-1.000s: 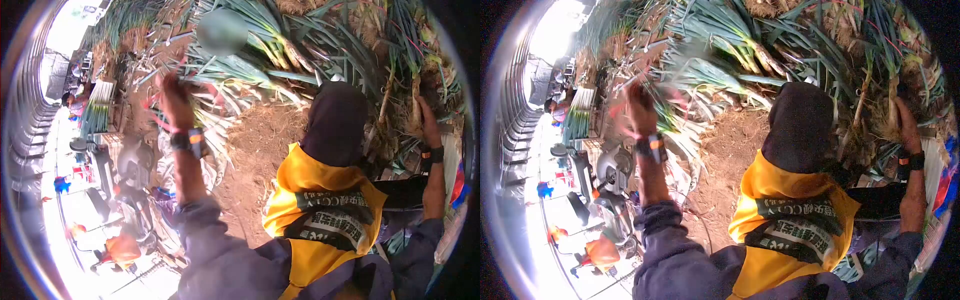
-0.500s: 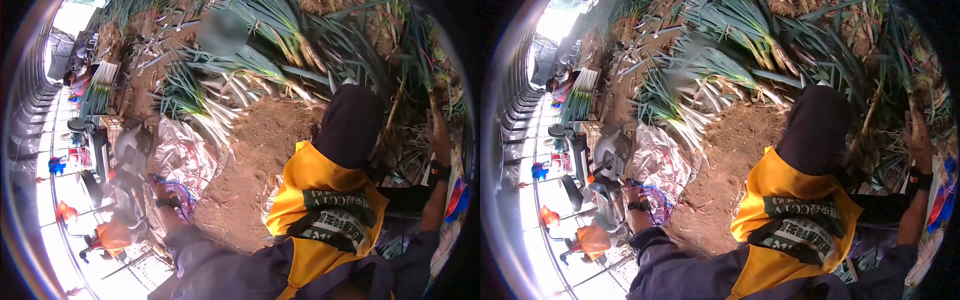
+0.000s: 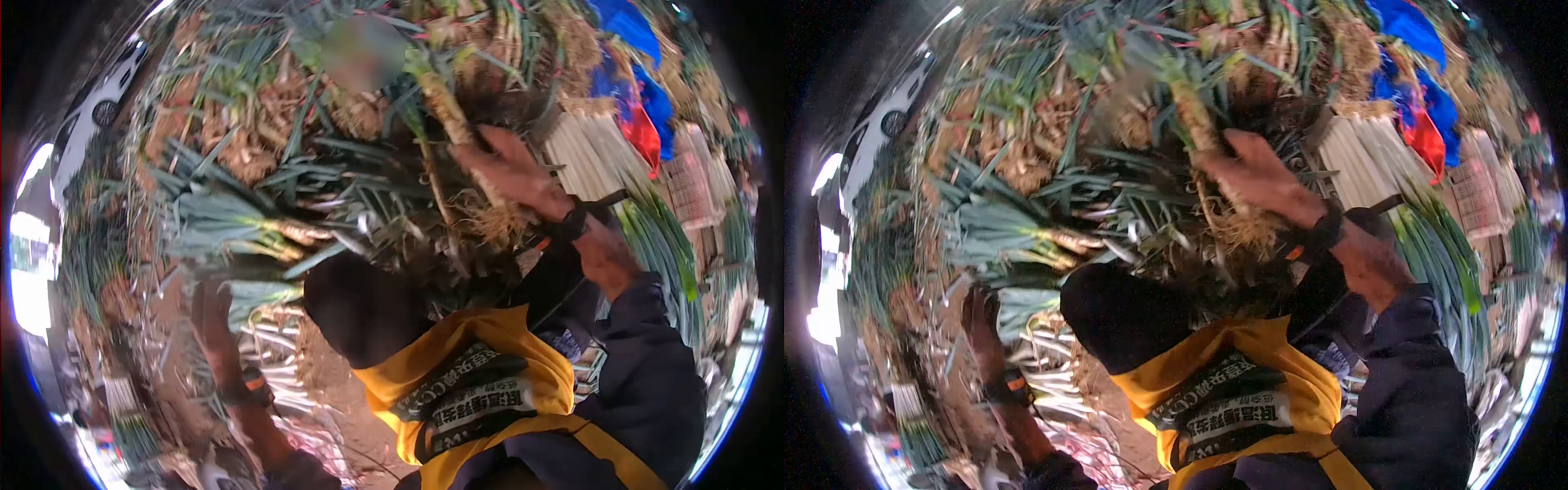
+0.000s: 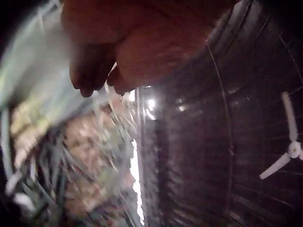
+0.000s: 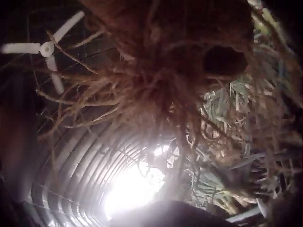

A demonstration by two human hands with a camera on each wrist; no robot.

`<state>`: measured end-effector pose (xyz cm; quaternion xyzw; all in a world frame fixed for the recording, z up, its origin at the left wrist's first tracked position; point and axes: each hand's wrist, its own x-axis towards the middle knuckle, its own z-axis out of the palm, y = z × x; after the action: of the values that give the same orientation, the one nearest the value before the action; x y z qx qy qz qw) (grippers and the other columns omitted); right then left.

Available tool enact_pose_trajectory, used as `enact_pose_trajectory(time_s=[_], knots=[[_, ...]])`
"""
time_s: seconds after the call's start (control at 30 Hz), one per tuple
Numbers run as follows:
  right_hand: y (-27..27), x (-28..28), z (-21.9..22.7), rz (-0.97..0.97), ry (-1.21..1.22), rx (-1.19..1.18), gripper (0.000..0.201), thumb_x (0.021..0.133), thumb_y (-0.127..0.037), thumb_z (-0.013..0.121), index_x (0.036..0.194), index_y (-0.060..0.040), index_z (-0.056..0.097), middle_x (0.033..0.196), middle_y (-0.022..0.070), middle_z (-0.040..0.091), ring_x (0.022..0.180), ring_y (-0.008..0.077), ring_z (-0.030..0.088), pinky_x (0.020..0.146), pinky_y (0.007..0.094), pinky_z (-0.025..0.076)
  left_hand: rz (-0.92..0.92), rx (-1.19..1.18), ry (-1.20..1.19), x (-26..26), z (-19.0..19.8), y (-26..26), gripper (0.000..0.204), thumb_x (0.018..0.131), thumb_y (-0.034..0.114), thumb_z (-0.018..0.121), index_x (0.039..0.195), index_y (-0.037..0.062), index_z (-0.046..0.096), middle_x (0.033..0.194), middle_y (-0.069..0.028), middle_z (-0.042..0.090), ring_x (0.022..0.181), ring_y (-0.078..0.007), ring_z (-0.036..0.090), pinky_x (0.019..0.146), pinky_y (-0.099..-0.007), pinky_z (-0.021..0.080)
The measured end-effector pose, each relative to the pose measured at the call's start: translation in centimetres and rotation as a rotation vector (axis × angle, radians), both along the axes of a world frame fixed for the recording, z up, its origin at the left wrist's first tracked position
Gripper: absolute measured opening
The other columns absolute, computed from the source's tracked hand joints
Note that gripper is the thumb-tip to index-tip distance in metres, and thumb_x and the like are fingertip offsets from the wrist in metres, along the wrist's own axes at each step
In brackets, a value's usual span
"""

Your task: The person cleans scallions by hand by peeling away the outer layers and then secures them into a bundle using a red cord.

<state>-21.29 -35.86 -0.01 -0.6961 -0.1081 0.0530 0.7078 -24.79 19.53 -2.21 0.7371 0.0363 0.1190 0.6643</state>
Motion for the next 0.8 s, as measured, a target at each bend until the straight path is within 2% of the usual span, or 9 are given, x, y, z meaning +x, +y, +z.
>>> enact_pose_trajectory(time_s=[0.07, 0.17, 0.27, 0.3, 0.37, 0.47, 0.6, 0.73, 0.8], knots=[[-0.7, -1.2, -2.7, -0.064, -0.273, 0.243, 0.045, 0.096, -0.031, 0.074, 0.123, 0.0041, 0.062, 0.116, 0.0185, 0.064, 0.105, 0.0248, 0.066, 0.088, 0.0391, 0.050, -0.083, 0.020, 0.157, 6.4, 5.1, -10.4, 0.047, 0.108, 0.029, 0.053, 0.142, -0.0038, 0.054, 0.136, -0.0173, 0.061, 0.127, -0.0261, 0.060, 0.109, -0.0386, 0.049], [0.4, -3.1, 1.5, -0.306, -0.343, -0.508, 0.039, 0.094, -0.027, 0.073, 0.111, 0.0051, 0.060, 0.081, 0.0244, 0.065, 0.082, 0.0354, 0.071, 0.068, 0.0482, 0.051, -0.365, -0.105, 0.133, 12.4, 6.9, -21.6, 0.061, 0.106, 0.043, 0.055, 0.140, -0.0066, 0.052, 0.134, -0.0228, 0.062, 0.125, -0.0320, 0.063, 0.111, -0.0409, 0.047], [0.9, -5.3, 2.9, -0.308, -0.167, -0.705, 0.049, 0.086, -0.031, 0.076, 0.115, 0.0045, 0.058, 0.085, 0.0305, 0.066, 0.079, 0.0483, 0.067, 0.067, 0.0507, 0.053, -0.611, -0.279, 0.252, 15.6, 6.6, -30.1, 0.080, 0.101, 0.055, 0.059, 0.147, -0.0084, 0.041, 0.139, -0.0274, 0.057, 0.130, -0.0341, 0.057, 0.116, -0.0442, 0.042], [0.7, -6.0, 2.8, -0.314, -0.205, -0.734, 0.051, 0.086, -0.030, 0.076, 0.118, 0.0046, 0.058, 0.085, 0.0300, 0.066, 0.078, 0.0477, 0.067, 0.068, 0.0507, 0.054, -0.619, -0.396, 0.304, 15.5, 7.0, -32.8, 0.070, 0.098, 0.053, 0.066, 0.133, -0.0064, 0.055, 0.129, -0.0219, 0.064, 0.119, -0.0290, 0.063, 0.106, -0.0416, 0.048], [0.6, -7.6, 2.3, -0.323, -0.274, -0.790, 0.054, 0.085, -0.030, 0.076, 0.123, 0.0049, 0.057, 0.084, 0.0290, 0.067, 0.078, 0.0467, 0.068, 0.069, 0.0507, 0.055, -0.615, -0.555, 0.363, 16.4, 5.6, -36.3, 0.062, 0.099, 0.048, 0.067, 0.134, -0.0024, 0.055, 0.128, -0.0163, 0.064, 0.115, -0.0264, 0.063, 0.102, -0.0404, 0.051], [-0.7, -8.9, 1.4, -0.282, -0.301, -0.949, 0.067, 0.084, -0.031, 0.076, 0.133, 0.0088, 0.052, 0.092, 0.0253, 0.070, 0.082, 0.0413, 0.071, 0.072, 0.0486, 0.058, -0.578, -0.857, 0.334, 16.3, 3.7, -39.3, 0.053, 0.100, 0.040, 0.069, 0.134, 0.0020, 0.056, 0.124, -0.0105, 0.065, 0.113, -0.0225, 0.063, 0.097, -0.0389, 0.053], [-0.6, -7.9, -0.1, -0.293, -0.469, -1.109, 0.075, 0.083, -0.034, 0.078, 0.137, 0.0096, 0.049, 0.099, 0.0220, 0.071, 0.089, 0.0364, 0.072, 0.072, 0.0465, 0.059, -0.676, -0.963, 0.243, 15.4, 4.7, -40.7, 0.043, 0.101, 0.031, 0.069, 0.135, 0.0070, 0.056, 0.118, -0.0045, 0.066, 0.105, -0.0185, 0.065, 0.090, -0.0379, 0.056], [-1.0, -5.9, 2.5, -0.178, -0.375, -1.301, 0.076, 0.083, -0.040, 0.077, 0.142, -0.0010, 0.051, 0.120, 0.0203, 0.066, 0.094, 0.0342, 0.070, 0.077, 0.0435, 0.058, -0.551, -0.916, 0.070, 18.1, 3.5, -38.9, 0.035, 0.104, 0.028, 0.063, 0.132, 0.0066, 0.057, 0.116, -0.0064, 0.067, 0.104, -0.0189, 0.065, 0.091, -0.0383, 0.055], [-3.5, -6.2, 5.6, 0.009, -0.624, -1.498, 0.069, 0.086, -0.037, 0.075, 0.141, -0.0042, 0.053, 0.123, 0.0178, 0.065, 0.096, 0.0329, 0.069, 0.080, 0.0421, 0.057, -0.563, -0.866, 0.073, 18.2, 3.6, -36.6, 0.035, 0.105, 0.026, 0.061, 0.132, 0.0044, 0.056, 0.116, -0.0089, 0.067, 0.106, -0.0197, 0.064, 0.094, -0.0384, 0.054]])
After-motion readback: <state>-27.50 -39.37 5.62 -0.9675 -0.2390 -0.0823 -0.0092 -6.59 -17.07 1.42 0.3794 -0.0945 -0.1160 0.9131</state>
